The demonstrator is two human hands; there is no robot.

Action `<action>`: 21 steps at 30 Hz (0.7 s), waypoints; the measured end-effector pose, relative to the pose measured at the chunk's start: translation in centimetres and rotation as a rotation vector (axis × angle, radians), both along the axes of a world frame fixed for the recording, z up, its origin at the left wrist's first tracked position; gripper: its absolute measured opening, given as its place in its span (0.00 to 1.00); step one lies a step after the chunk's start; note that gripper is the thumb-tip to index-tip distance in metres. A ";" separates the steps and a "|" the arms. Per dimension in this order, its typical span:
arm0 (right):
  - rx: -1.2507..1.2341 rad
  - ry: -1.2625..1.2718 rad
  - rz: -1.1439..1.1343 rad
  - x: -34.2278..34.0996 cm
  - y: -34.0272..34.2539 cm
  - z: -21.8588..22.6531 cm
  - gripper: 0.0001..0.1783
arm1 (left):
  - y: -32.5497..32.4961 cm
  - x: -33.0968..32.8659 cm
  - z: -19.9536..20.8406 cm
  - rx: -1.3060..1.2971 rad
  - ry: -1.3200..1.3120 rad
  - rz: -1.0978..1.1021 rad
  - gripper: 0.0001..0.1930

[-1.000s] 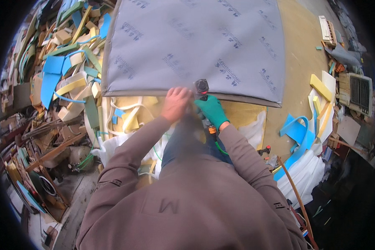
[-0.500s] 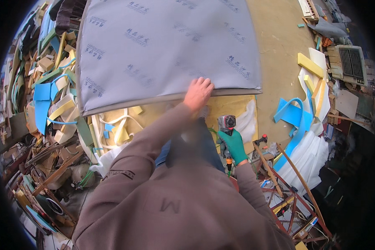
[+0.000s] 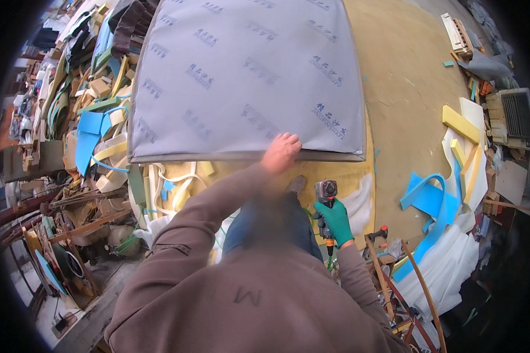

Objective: The person staples a large gray fabric sheet onto a rectangular foam cushion using a pneumatic staple gun. They pull and smooth the fabric, then drive staples along the edges and corners to secure it. The person repositions the cushion multiple times to access different sides.

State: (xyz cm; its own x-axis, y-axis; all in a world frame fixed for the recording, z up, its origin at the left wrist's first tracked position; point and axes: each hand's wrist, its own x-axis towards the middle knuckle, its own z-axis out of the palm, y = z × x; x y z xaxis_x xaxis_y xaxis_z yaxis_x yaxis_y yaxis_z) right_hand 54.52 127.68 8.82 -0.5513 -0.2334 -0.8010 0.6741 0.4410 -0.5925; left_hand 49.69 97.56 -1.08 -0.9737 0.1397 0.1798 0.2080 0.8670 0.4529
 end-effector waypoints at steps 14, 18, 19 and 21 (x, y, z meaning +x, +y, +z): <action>-0.187 0.092 -0.048 -8.9 -5.1 1.0 0.15 | 2.0 1.6 2.1 -0.041 -0.015 0.246 0.12; -0.135 0.099 -0.038 -9.2 -5.8 0.7 0.16 | 0.8 0.3 2.2 -0.074 0.064 0.226 0.12; -0.123 0.113 -0.036 -9.0 -5.7 0.7 0.16 | 0.7 0.2 2.3 -0.086 0.043 0.211 0.13; -0.121 0.158 -0.038 -8.4 -5.2 0.8 0.16 | 0.6 -0.5 2.4 -0.106 0.034 0.168 0.14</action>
